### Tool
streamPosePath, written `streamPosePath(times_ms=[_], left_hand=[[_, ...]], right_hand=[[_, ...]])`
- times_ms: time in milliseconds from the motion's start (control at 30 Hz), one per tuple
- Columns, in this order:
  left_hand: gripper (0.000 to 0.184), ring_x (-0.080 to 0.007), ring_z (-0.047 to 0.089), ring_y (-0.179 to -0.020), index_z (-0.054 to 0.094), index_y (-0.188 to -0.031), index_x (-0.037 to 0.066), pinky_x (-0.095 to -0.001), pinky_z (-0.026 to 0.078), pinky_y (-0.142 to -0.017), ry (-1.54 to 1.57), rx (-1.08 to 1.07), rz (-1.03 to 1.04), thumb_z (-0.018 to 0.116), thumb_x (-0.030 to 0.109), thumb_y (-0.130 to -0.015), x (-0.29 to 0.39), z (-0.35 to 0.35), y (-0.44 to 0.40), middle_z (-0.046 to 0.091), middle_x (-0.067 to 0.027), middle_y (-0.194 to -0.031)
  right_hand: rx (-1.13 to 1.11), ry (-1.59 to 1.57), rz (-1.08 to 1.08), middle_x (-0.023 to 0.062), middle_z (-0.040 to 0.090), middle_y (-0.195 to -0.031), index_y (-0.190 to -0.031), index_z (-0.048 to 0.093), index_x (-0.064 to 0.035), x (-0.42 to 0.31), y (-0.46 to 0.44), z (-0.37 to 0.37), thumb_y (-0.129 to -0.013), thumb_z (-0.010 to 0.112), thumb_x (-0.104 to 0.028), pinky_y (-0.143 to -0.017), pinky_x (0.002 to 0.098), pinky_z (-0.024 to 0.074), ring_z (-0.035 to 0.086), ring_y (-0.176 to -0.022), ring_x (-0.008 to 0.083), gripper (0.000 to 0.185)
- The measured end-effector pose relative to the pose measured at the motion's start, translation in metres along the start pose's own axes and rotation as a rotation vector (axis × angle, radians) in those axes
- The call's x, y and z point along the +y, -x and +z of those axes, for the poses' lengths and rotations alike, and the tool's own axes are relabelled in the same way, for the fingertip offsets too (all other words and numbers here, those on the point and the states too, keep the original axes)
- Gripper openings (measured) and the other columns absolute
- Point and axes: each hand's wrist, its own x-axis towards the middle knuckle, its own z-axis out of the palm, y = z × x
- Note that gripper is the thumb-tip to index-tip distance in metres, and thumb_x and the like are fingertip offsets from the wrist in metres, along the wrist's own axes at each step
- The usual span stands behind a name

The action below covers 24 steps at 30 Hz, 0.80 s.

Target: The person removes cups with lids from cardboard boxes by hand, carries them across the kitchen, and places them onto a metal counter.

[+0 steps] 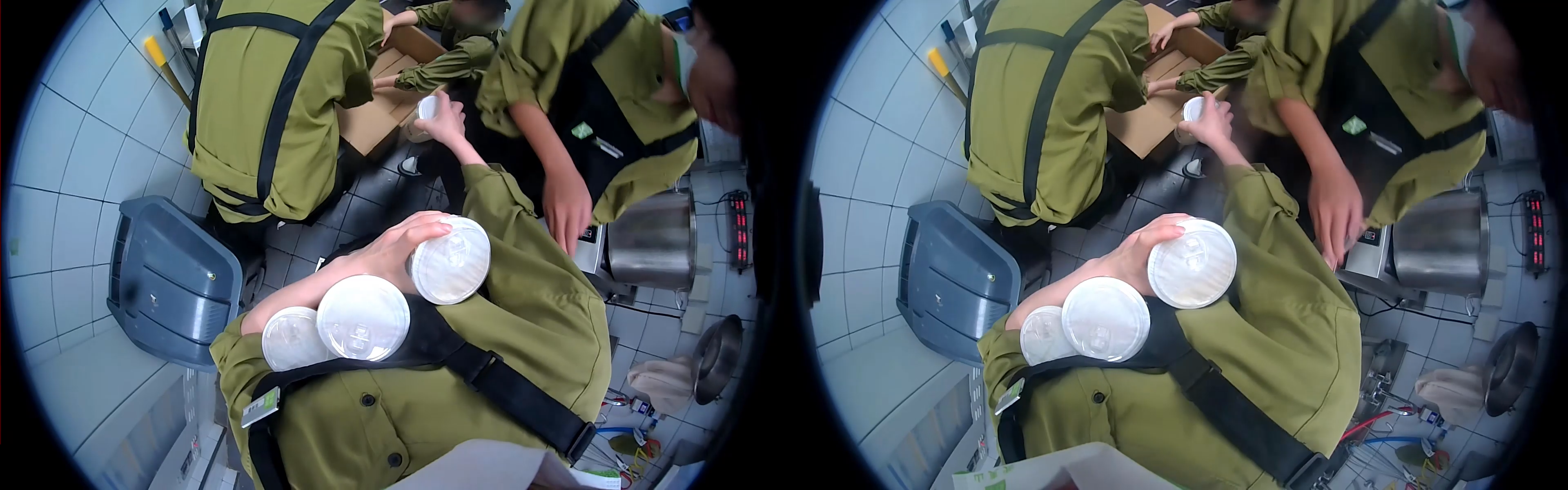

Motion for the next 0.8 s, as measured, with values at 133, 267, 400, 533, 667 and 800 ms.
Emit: streamPosePath(times_ms=[133,267,400,533,667,800], left_hand=[[0.09,-0.04,0.053,-0.101,0.031,-0.123,0.006,-0.0446,0.047,-0.084,-0.012,0.018,-0.011,0.084,0.01,-0.051,0.001,-0.008,0.006,0.051,-0.0207,-0.11],[0.09,-0.0401,0.053,-0.101,0.031,-0.124,0.007,-0.0447,0.047,-0.084,-0.026,0.024,-0.024,0.084,0.009,-0.051,-0.005,-0.017,0.002,0.052,-0.0206,-0.11],[0.092,-0.041,0.052,-0.102,0.028,-0.125,0.008,-0.0454,0.045,-0.086,-0.055,0.008,-0.049,0.083,0.008,-0.051,-0.024,-0.027,-0.011,0.05,-0.0208,-0.111],[0.092,-0.042,0.05,-0.103,0.027,-0.124,0.009,-0.0468,0.044,-0.088,-0.089,0.004,-0.036,0.083,0.007,-0.051,-0.057,-0.038,-0.032,0.048,-0.0218,-0.113],[0.09,-0.0426,0.05,-0.105,0.028,-0.123,0.008,-0.048,0.043,-0.089,-0.099,0.025,-0.052,0.083,0.006,-0.052,-0.095,-0.043,-0.059,0.047,-0.0236,-0.115],[0.088,-0.0427,0.05,-0.105,0.028,-0.122,0.007,-0.0482,0.042,-0.089,-0.101,0.037,-0.042,0.082,0.005,-0.053,-0.128,-0.044,-0.088,0.046,-0.025,-0.117]], right_hand=[[0.011,0.017,0.033,0.0228,0.035,-0.124,-0.133,0.029,-0.0204,-0.004,-0.021,0.006,-0.053,0.074,-0.039,-0.093,0.0442,0.0387,0.043,-0.108,0.042,0.094],[-0.021,0.039,0.074,0.0218,0.034,-0.124,-0.133,0.028,-0.0213,-0.005,-0.046,0.011,-0.054,0.073,-0.04,-0.093,0.0428,0.0387,0.041,-0.111,0.0401,0.093],[-0.049,0.052,0.111,0.0209,0.033,-0.125,-0.134,0.029,-0.0219,-0.001,-0.078,0.012,-0.054,0.073,-0.041,-0.092,0.0431,0.0388,0.04,-0.111,0.0405,0.093],[-0.059,0.048,0.097,0.023,0.034,-0.123,-0.134,0.029,-0.0229,0.01,-0.117,0.014,-0.053,0.073,-0.041,-0.09,0.0447,0.04,0.041,-0.109,0.0411,0.094],[-0.092,0.057,0.098,0.0211,0.031,-0.125,-0.133,0.028,-0.0244,0.022,-0.161,0.019,-0.053,0.075,-0.041,-0.09,0.0467,0.0409,0.038,-0.114,0.0401,0.094],[-0.068,0.021,0.021,0.0247,0.032,-0.123,-0.133,0.029,-0.0214,0.03,-0.202,0.023,-0.052,0.074,-0.04,-0.09,0.0474,0.0404,0.039,-0.113,0.0426,0.095]])
